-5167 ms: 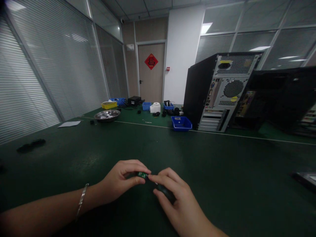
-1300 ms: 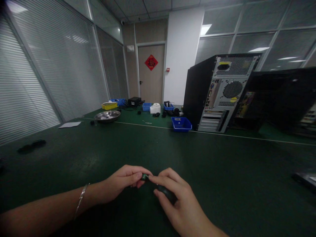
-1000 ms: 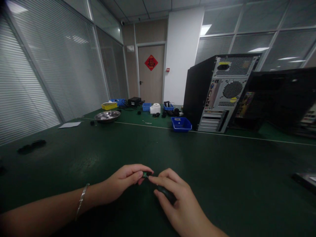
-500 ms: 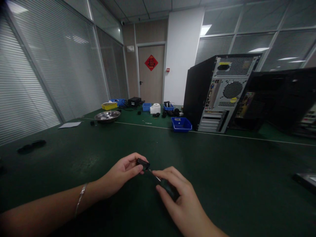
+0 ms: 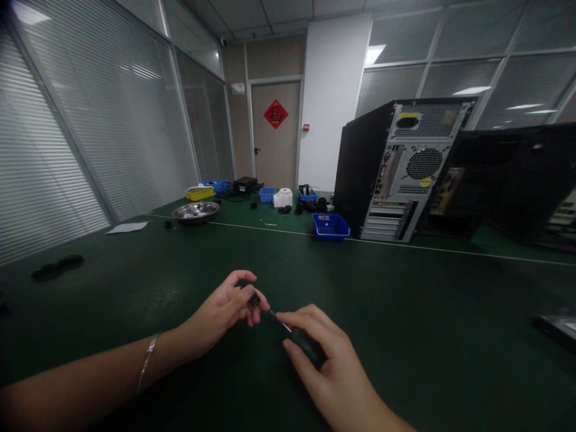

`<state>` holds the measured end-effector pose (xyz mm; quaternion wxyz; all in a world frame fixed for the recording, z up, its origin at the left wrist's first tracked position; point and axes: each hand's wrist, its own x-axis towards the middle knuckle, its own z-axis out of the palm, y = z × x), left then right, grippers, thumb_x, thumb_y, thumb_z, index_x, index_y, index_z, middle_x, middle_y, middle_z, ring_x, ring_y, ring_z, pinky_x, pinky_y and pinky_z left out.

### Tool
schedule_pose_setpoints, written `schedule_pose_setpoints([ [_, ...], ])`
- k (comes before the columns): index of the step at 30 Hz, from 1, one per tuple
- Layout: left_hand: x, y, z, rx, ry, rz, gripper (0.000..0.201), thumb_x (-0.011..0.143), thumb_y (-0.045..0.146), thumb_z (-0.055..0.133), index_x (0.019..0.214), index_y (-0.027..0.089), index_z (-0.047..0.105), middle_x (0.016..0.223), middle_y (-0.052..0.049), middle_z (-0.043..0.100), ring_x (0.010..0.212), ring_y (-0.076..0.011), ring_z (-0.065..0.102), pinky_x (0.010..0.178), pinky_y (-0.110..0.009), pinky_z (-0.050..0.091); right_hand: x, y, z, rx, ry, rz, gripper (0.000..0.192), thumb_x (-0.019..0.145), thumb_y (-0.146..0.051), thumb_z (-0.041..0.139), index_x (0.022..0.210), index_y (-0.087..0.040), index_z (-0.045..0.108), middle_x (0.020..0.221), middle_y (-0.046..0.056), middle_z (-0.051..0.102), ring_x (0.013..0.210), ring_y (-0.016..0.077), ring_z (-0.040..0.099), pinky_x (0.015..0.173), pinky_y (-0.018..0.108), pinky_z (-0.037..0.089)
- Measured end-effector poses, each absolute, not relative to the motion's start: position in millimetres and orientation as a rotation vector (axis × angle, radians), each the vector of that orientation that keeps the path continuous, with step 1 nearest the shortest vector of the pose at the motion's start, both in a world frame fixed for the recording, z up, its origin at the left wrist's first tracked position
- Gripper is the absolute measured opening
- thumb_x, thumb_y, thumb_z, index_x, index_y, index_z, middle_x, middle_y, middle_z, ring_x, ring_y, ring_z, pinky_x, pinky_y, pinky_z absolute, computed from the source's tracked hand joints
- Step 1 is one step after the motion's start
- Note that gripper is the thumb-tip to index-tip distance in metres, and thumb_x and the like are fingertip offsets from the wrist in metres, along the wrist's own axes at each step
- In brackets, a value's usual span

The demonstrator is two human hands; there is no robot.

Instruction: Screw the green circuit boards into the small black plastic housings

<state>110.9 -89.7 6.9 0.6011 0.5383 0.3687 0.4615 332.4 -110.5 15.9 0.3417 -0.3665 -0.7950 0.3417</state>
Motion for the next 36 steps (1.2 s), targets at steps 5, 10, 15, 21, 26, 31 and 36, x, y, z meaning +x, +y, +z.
schedule_pose_setpoints([
  [5,112,-88,5,1.116,0.785,1.108,0.019,0.093,0.027,0.054,0.103,0.018,0.04,0.122,-0.017,0.058,0.1,-0.0245,0.065,0.091,-0.044,0.046,333,-111,17,-0.946,-2.067,0.912,0.027,0.091,-0.017,0.056,0.116,-0.025,0.064,0.101,0.004,0.064,0.092,0.0192,0.062,0.08,0.031,0.05],
  [10,108,-86,7,1.377,0.946,1.052,0.031,0.093,0.027,0.051,0.122,0.016,0.053,0.097,-0.006,0.06,0.081,-0.0149,0.055,0.077,-0.033,0.043,334,-111,15,-0.943,-2.068,0.903,0.028,0.092,-0.017,0.056,0.118,-0.026,0.063,0.104,0.004,0.063,0.096,0.0187,0.062,0.083,0.03,0.05],
  [15,107,-88,4,1.45,0.988,0.915,0.05,0.097,0.029,0.042,0.146,0.023,0.033,0.092,-0.002,0.052,0.074,-0.0122,0.045,0.071,-0.03,0.038,335,-112,15,-0.955,-2.08,0.909,0.03,0.092,-0.017,0.057,0.119,-0.027,0.062,0.104,0.004,0.063,0.096,0.0184,0.062,0.082,0.029,0.05],
  [21,109,-87,-4,1.413,0.837,0.875,0.039,0.093,0.035,0.05,0.127,0.015,0.049,0.085,-0.002,0.054,0.067,-0.0109,0.046,0.062,-0.027,0.036,333,-109,15,-0.921,-2.103,0.873,0.03,0.092,-0.016,0.057,0.12,-0.026,0.062,0.104,0.004,0.064,0.097,0.0187,0.062,0.085,0.03,0.049],
  [26,108,-85,-5,1.408,0.818,0.861,0.029,0.089,0.037,0.056,0.105,0.013,0.055,0.079,0.0,0.055,0.062,-0.0095,0.046,0.057,-0.024,0.034,335,-110,11,-0.916,-2.125,0.834,0.032,0.093,-0.016,0.056,0.122,-0.028,0.061,0.106,0.003,0.063,0.1,0.0183,0.061,0.088,0.03,0.049],
  [31,105,-86,-2,1.408,0.862,0.82,0.027,0.085,0.034,0.06,0.102,0.012,0.059,0.076,0.0,0.057,0.061,-0.0095,0.046,0.055,-0.024,0.033,336,-111,11,-0.92,-2.142,0.829,0.033,0.093,-0.016,0.055,0.124,-0.028,0.06,0.107,0.003,0.062,0.098,0.0177,0.062,0.086,0.029,0.05],
  [36,105,-87,-2,1.434,0.912,0.816,0.025,0.086,0.034,0.059,0.1,0.012,0.06,0.073,0.001,0.057,0.059,-0.0094,0.045,0.054,-0.023,0.033,335,-111,12,-0.94,-2.163,0.829,0.033,0.092,-0.015,0.055,0.123,-0.027,0.061,0.107,0.005,0.063,0.099,0.019,0.062,0.086,0.03,0.051],
])
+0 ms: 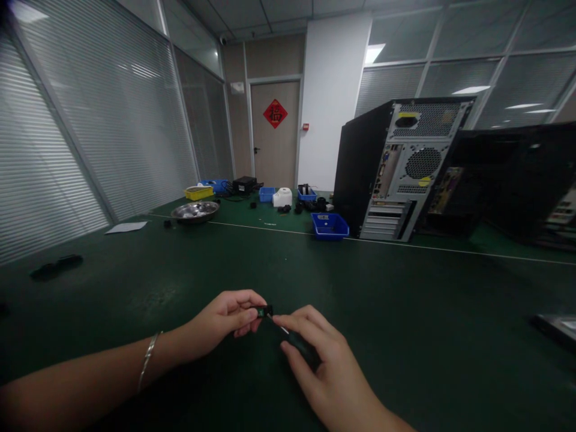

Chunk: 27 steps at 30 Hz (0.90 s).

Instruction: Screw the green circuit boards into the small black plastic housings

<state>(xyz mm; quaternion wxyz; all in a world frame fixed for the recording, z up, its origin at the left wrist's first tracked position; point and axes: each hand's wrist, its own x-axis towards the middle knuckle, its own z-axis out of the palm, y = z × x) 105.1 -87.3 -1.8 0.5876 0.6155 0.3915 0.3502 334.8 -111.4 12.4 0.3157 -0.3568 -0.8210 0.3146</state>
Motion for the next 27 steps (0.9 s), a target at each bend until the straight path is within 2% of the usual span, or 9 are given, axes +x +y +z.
schedule_pose_setpoints([
  [8,108.1,-90.9,-0.6,1.426,0.903,0.74,0.026,0.086,0.035,0.057,0.098,0.012,0.06,0.07,0.001,0.057,0.055,-0.0084,0.046,0.052,-0.022,0.034,332.6,-112.3,17.7,-0.925,-2.148,0.848,0.034,0.092,-0.013,0.054,0.122,-0.027,0.063,0.104,0.005,0.063,0.096,0.0194,0.063,0.084,0.031,0.052],
  [14,108.8,-90.7,-1.4,1.451,0.906,0.742,0.03,0.09,0.037,0.051,0.103,0.012,0.062,0.07,0.001,0.057,0.055,-0.008,0.045,0.052,-0.021,0.033,331.4,-111.6,16.6,-0.927,-2.166,0.844,0.034,0.091,-0.013,0.054,0.122,-0.026,0.064,0.103,0.006,0.062,0.095,0.0193,0.062,0.082,0.03,0.052],
  [27,108.3,-87.2,-5.0,1.413,0.79,0.712,0.035,0.089,0.042,0.054,0.105,0.012,0.064,0.071,0.0,0.057,0.055,-0.008,0.045,0.051,-0.021,0.033,331.5,-111.5,21.3,-0.884,-2.112,0.934,0.031,0.091,-0.013,0.056,0.117,-0.025,0.067,0.1,0.006,0.064,0.093,0.0198,0.064,0.081,0.032,0.052],
])
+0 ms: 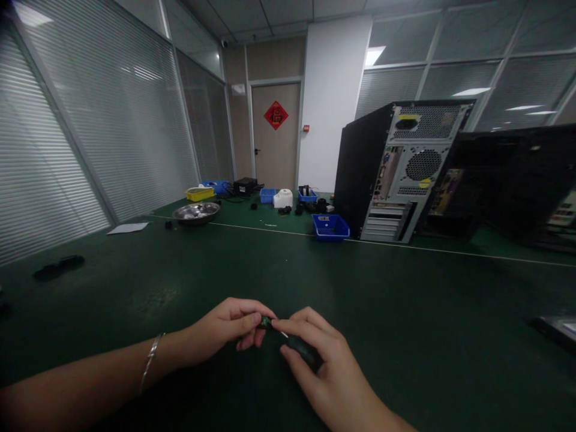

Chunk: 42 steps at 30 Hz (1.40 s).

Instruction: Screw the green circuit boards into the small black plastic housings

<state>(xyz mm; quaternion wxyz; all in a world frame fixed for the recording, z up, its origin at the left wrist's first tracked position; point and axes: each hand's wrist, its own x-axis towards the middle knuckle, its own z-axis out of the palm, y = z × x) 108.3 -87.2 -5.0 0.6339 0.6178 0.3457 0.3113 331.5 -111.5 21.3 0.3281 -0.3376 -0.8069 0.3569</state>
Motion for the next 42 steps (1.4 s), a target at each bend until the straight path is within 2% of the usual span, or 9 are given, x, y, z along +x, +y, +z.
schedule_pose_setpoints([
  [5,109,-91,3,1.548,0.933,0.758,0.031,0.092,0.038,0.05,0.11,0.015,0.059,0.07,0.001,0.055,0.058,-0.0096,0.045,0.054,-0.021,0.034,333,-109,15,-0.965,-2.048,0.867,0.03,0.091,-0.016,0.057,0.118,-0.026,0.065,0.101,0.005,0.065,0.093,0.0201,0.063,0.081,0.032,0.051],
  [9,107,-98,13,1.862,0.987,0.622,0.03,0.095,0.037,0.045,0.096,0.016,0.066,0.07,0.001,0.054,0.064,-0.0114,0.049,0.06,-0.022,0.037,335,-108,14,-1.028,-2.017,0.875,0.03,0.091,-0.018,0.058,0.119,-0.026,0.065,0.103,0.005,0.064,0.092,0.0202,0.063,0.079,0.032,0.052],
  [14,107,-101,18,2.33,0.863,0.488,0.033,0.098,0.034,0.038,0.082,0.016,0.061,0.073,-0.001,0.058,0.067,-0.0129,0.052,0.066,-0.023,0.039,335,-110,17,-1.036,-2.013,0.91,0.031,0.09,-0.018,0.058,0.119,-0.026,0.065,0.103,0.004,0.065,0.091,0.0193,0.063,0.077,0.031,0.052],
  [20,111,-105,17,2.762,0.874,0.313,0.029,0.094,0.04,0.047,0.077,0.02,0.06,0.069,-0.004,0.06,0.066,-0.0184,0.053,0.061,-0.029,0.035,333,-109,16,-1.024,-2.017,0.861,0.031,0.089,-0.018,0.058,0.118,-0.025,0.066,0.1,0.005,0.066,0.086,0.0196,0.064,0.074,0.031,0.052],
  [27,105,-103,22,2.526,1.063,0.445,0.034,0.093,0.051,0.042,0.097,0.02,0.056,0.087,-0.005,0.058,0.074,-0.0192,0.049,0.064,-0.028,0.035,333,-108,14,-1.007,-2.024,0.869,0.03,0.09,-0.018,0.059,0.117,-0.026,0.066,0.1,0.005,0.066,0.087,0.0195,0.063,0.074,0.031,0.052],
  [31,103,-101,21,2.529,0.923,0.402,0.059,0.066,0.066,0.069,0.101,0.02,0.055,0.093,-0.004,0.057,0.077,-0.0198,0.048,0.069,-0.028,0.037,334,-108,15,-0.986,-2.02,0.889,0.03,0.09,-0.018,0.059,0.117,-0.025,0.066,0.101,0.005,0.066,0.091,0.02,0.064,0.078,0.031,0.051],
  [33,102,-101,22,2.526,0.894,0.386,0.062,0.06,0.063,0.075,0.101,0.02,0.056,0.095,-0.005,0.057,0.08,-0.0204,0.048,0.071,-0.029,0.038,334,-108,15,-0.987,-2.031,0.898,0.029,0.09,-0.017,0.058,0.117,-0.025,0.066,0.102,0.005,0.065,0.092,0.02,0.063,0.079,0.031,0.051],
  [37,100,-98,21,2.385,0.885,0.459,0.048,0.069,0.051,0.076,0.101,0.02,0.058,0.097,-0.005,0.056,0.084,-0.0196,0.05,0.072,-0.029,0.04,333,-109,14,-0.998,-2.09,0.869,0.032,0.089,-0.015,0.058,0.118,-0.024,0.064,0.102,0.005,0.065,0.092,0.0203,0.063,0.08,0.031,0.051],
  [42,96,-89,10,2.074,0.966,0.667,0.053,0.067,0.04,0.08,0.109,0.019,0.057,0.101,-0.004,0.05,0.08,-0.0151,0.049,0.069,-0.027,0.044,330,-113,14,-1.037,-2.244,0.836,0.031,0.085,-0.016,0.062,0.114,-0.025,0.063,0.095,0.003,0.065,0.087,0.0201,0.063,0.077,0.03,0.05],
])
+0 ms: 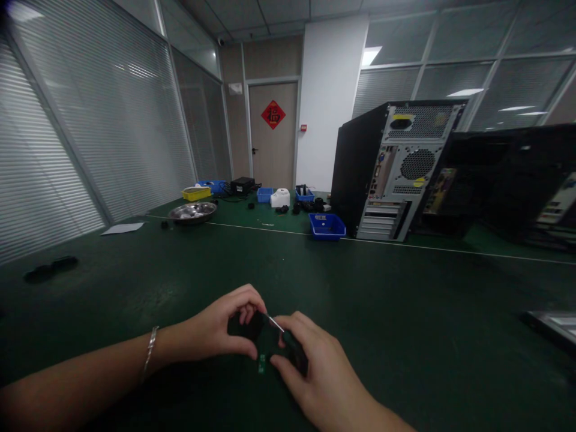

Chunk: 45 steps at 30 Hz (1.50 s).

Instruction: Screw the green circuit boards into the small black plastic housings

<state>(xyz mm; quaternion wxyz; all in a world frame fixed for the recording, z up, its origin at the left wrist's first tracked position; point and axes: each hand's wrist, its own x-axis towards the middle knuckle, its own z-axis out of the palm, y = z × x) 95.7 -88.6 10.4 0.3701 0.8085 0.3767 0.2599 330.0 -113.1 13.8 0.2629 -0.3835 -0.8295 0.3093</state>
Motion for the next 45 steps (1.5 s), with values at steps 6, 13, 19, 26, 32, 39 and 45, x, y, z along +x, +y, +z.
schedule_pose_setpoints([
  [6,99,-81,-1,1.831,0.904,0.784,0.049,0.067,0.025,0.082,0.108,0.018,0.057,0.102,-0.002,0.051,0.08,-0.0126,0.051,0.072,-0.027,0.046,325,-118,17,-1.129,-2.422,0.766,0.021,0.079,-0.028,0.071,0.099,-0.027,0.066,0.087,-0.001,0.067,0.072,0.0174,0.062,0.062,0.025,0.045],
  [13,106,-84,-1,1.699,0.902,0.728,0.053,0.066,0.022,0.082,0.111,0.018,0.055,0.092,-0.001,0.06,0.075,-0.0125,0.054,0.068,-0.028,0.045,319,-118,19,-1.076,-2.532,0.672,0.014,0.081,-0.027,0.067,0.095,-0.027,0.067,0.087,-0.001,0.071,0.077,0.019,0.064,0.066,0.026,0.044],
  [19,106,-85,0,1.67,0.906,0.758,0.052,0.069,0.021,0.08,0.113,0.017,0.054,0.093,-0.002,0.062,0.076,-0.0129,0.055,0.071,-0.029,0.046,322,-119,17,-1.057,-2.493,0.695,0.016,0.08,-0.023,0.069,0.095,-0.028,0.069,0.087,-0.002,0.071,0.077,0.0185,0.065,0.066,0.025,0.045],
  [26,112,-95,2,1.723,0.914,0.755,0.048,0.071,0.023,0.078,0.112,0.017,0.053,0.091,-0.001,0.061,0.074,-0.0122,0.055,0.066,-0.025,0.044,324,-116,10,-1.056,-2.269,0.729,0.013,0.087,-0.02,0.062,0.1,-0.023,0.064,0.089,0.0,0.068,0.075,0.0151,0.063,0.067,0.023,0.048],
  [32,118,-104,5,1.789,0.94,0.683,0.055,0.065,0.033,0.083,0.109,0.017,0.053,0.077,0.003,0.058,0.067,-0.0117,0.054,0.058,-0.023,0.042,325,-115,6,-0.958,-2.151,0.704,0.017,0.085,-0.017,0.065,0.099,-0.025,0.064,0.083,-0.001,0.065,0.072,0.0154,0.062,0.065,0.024,0.048],
  [39,121,-109,2,1.826,0.975,0.676,0.053,0.065,0.037,0.083,0.103,0.017,0.053,0.074,0.004,0.058,0.065,-0.0117,0.055,0.055,-0.022,0.041,321,-118,7,-0.941,-2.171,0.705,0.017,0.083,-0.013,0.066,0.096,-0.024,0.063,0.082,-0.002,0.066,0.07,0.0154,0.063,0.063,0.024,0.047],
  [45,123,-111,0,1.754,0.887,0.779,0.05,0.069,0.03,0.081,0.106,0.016,0.051,0.087,-0.002,0.062,0.076,-0.014,0.058,0.068,-0.028,0.047,323,-119,4,-0.92,-2.167,0.649,0.019,0.086,-0.013,0.061,0.101,-0.025,0.061,0.085,-0.001,0.066,0.073,0.0155,0.064,0.064,0.024,0.047],
])
